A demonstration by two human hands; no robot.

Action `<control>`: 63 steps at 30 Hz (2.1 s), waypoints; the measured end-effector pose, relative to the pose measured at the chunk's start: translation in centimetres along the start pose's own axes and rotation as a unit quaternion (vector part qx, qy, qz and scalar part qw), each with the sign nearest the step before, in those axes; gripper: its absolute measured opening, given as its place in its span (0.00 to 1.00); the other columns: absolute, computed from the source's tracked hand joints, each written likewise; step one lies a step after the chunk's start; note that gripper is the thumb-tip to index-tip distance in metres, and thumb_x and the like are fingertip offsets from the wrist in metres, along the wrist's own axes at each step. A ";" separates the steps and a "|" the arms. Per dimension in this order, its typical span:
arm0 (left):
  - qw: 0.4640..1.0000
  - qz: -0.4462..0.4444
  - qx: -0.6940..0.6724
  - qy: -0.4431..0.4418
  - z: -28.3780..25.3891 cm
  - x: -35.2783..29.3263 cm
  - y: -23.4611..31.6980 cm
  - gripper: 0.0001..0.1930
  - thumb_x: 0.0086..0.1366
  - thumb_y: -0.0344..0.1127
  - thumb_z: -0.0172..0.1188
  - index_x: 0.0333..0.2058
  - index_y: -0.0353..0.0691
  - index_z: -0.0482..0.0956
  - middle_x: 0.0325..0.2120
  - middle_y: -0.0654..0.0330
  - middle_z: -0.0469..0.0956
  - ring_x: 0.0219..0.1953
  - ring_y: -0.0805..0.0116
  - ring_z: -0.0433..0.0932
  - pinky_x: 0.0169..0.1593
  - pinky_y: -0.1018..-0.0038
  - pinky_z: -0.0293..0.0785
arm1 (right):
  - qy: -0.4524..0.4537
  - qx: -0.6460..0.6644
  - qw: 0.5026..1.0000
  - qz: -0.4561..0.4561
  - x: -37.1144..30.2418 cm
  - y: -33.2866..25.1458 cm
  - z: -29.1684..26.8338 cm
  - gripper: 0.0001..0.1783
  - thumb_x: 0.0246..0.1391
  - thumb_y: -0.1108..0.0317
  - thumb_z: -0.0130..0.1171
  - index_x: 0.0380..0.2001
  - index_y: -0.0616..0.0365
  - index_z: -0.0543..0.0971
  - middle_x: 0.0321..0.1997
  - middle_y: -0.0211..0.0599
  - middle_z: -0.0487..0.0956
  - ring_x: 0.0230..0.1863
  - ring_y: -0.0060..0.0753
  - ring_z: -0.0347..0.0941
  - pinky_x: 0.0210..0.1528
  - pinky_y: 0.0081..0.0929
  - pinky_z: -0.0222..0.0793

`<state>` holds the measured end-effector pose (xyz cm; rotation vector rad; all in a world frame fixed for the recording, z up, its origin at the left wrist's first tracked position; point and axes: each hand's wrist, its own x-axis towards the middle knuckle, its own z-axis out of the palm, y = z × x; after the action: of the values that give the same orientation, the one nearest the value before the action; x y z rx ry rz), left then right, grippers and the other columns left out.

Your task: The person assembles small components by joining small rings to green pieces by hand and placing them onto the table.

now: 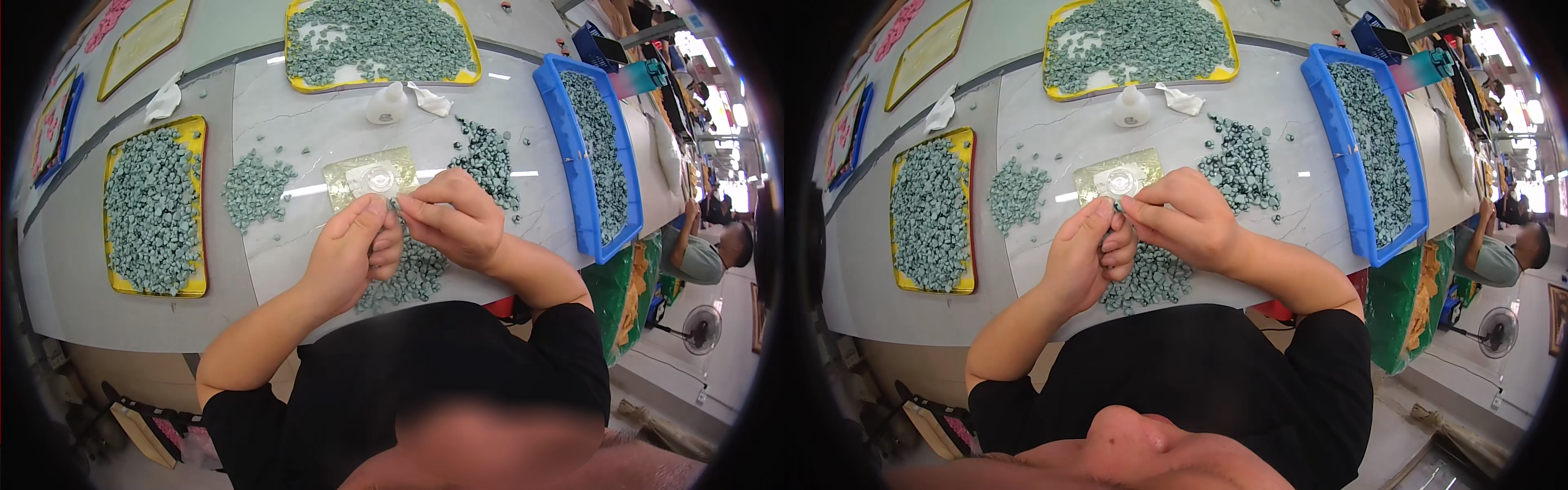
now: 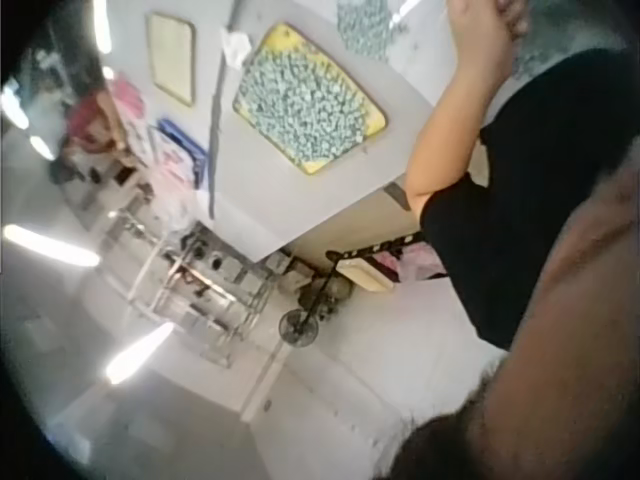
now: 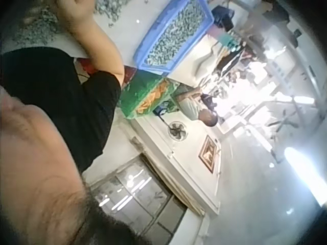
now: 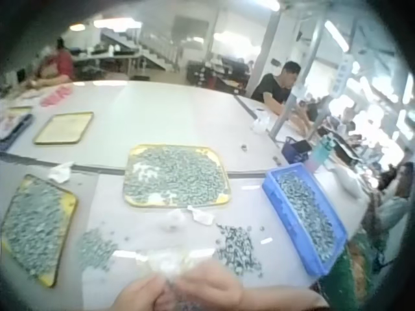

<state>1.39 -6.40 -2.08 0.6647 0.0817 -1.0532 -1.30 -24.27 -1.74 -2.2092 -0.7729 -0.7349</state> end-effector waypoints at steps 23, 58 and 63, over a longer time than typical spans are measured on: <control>0.971 0.184 0.151 0.022 -0.1 -0.4 -1.4 0.09 0.70 0.38 0.43 0.31 0.41 0.62 0.19 0.71 0.59 0.20 0.85 0.55 0.22 0.86 0.53 | 0.023 0.071 0.991 0.114 -0.2 -1.1 1.0 0.15 0.34 0.83 0.64 0.31 0.63 0.79 0.32 0.39 0.78 0.32 0.31 0.76 0.31 0.21 0.72; 0.978 0.106 0.175 0.046 0.7 0.0 -0.5 0.11 0.69 0.40 0.44 0.29 0.42 0.62 0.16 0.72 0.55 0.17 0.83 0.50 0.19 0.84 0.48 | -0.030 0.116 0.976 0.180 0.6 -0.7 -0.8 0.10 0.37 0.81 0.64 0.28 0.61 0.79 0.27 0.37 0.79 0.28 0.30 0.76 0.30 0.21 0.72; 0.952 -0.006 0.304 0.028 0.5 0.1 0.0 0.10 0.68 0.40 0.46 0.31 0.42 0.63 0.17 0.72 0.57 0.17 0.83 0.53 0.20 0.85 0.50 | -0.134 0.062 0.942 0.301 1.1 2.8 -4.8 0.08 0.46 0.78 0.58 0.33 0.60 0.79 0.29 0.37 0.78 0.29 0.32 0.76 0.33 0.25 0.70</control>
<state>1.26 -6.77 -1.69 1.2526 -0.2000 -1.0743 0.02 -29.17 0.84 -2.2719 -0.2179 -0.0797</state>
